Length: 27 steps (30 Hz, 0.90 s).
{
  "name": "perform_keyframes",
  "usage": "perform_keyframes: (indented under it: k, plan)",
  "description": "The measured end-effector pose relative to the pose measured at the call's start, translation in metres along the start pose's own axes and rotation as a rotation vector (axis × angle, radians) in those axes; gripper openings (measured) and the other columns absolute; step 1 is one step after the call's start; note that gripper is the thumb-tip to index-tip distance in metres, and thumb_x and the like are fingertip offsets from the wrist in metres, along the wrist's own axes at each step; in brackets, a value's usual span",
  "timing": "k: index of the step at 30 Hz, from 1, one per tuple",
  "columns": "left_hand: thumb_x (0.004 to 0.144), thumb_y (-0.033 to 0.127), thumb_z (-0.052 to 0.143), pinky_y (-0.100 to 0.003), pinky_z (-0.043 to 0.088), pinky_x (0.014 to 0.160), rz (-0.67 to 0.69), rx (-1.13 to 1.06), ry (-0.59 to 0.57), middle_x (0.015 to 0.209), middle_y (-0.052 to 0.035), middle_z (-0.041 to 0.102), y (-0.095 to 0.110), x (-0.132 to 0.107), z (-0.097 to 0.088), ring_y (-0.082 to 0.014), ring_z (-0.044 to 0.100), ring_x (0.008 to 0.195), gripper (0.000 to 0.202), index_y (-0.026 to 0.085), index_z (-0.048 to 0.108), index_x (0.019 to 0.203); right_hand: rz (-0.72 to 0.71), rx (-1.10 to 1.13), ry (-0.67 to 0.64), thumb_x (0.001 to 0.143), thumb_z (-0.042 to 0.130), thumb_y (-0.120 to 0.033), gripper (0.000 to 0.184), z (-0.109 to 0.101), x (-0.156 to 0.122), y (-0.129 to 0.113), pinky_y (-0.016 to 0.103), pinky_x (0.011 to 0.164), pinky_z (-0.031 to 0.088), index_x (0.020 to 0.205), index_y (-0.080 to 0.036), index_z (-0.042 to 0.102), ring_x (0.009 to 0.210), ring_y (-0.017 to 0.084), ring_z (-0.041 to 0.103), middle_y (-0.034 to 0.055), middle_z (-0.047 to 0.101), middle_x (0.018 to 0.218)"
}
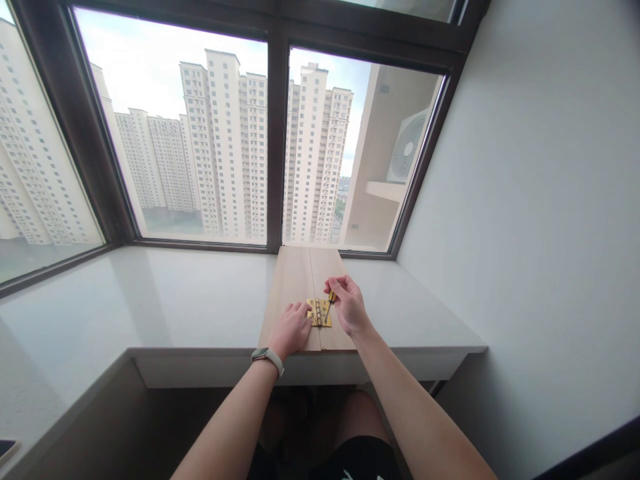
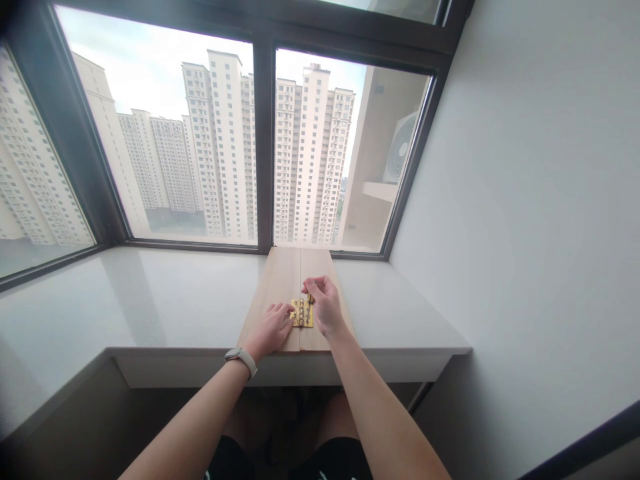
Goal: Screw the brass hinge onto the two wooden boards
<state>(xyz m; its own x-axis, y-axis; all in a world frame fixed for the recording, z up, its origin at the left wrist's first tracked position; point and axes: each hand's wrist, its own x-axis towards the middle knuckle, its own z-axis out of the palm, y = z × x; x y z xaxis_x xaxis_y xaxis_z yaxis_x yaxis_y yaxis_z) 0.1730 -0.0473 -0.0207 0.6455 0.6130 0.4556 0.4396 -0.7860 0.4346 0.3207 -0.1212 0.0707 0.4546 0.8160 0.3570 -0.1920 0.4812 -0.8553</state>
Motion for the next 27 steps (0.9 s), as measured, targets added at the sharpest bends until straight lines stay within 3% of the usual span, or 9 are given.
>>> perform_keyframes:
  k: [8,14,21,27]
  plan:
    - [0.099,0.028,0.047,-0.04,0.042,0.099,0.013,-0.001,0.009,0.117,-0.0075,0.062,-0.0011,-0.0003,0.001,-0.0259,0.053,0.112,0.019,0.024,0.054,0.116,-0.037,0.015,-0.07,0.087,0.065,-0.044,0.024,-0.0013,-0.0001,-0.0033,0.032,0.069,0.045,0.081,-0.021,0.069,0.07,0.016,0.056,0.0041,0.067,0.085]
    - [0.099,0.028,0.047,-0.04,0.042,0.1,0.007,-0.003,0.005,0.118,-0.0078,0.062,-0.0012,0.0003,0.001,-0.0258,0.053,0.113,0.02,0.024,0.054,0.117,-0.001,0.023,-0.036,0.082,0.075,-0.04,0.019,-0.0038,0.0011,0.0014,0.032,0.074,0.046,0.08,-0.022,0.069,0.075,0.015,0.057,0.0031,0.068,0.086]
    - [0.099,0.028,0.046,-0.041,0.041,0.101,0.0,-0.004,0.0,0.119,-0.0083,0.061,0.0002,-0.0004,-0.0005,-0.0258,0.053,0.115,0.021,0.024,0.055,0.117,0.014,0.005,-0.01,0.076,0.082,-0.042,0.026,-0.0011,-0.0006,-0.002,0.032,0.072,0.046,0.081,-0.023,0.065,0.072,0.015,0.058,0.0019,0.068,0.083]
    - [0.098,0.028,0.046,-0.04,0.041,0.099,0.005,-0.009,-0.002,0.118,-0.0081,0.062,0.0003,0.0001,-0.0005,-0.0256,0.053,0.113,0.021,0.024,0.054,0.117,-0.04,-0.001,-0.063,0.087,0.066,-0.043,0.022,-0.0018,-0.0019,-0.0044,0.033,0.07,0.046,0.084,-0.022,0.07,0.07,0.016,0.055,0.005,0.068,0.087]
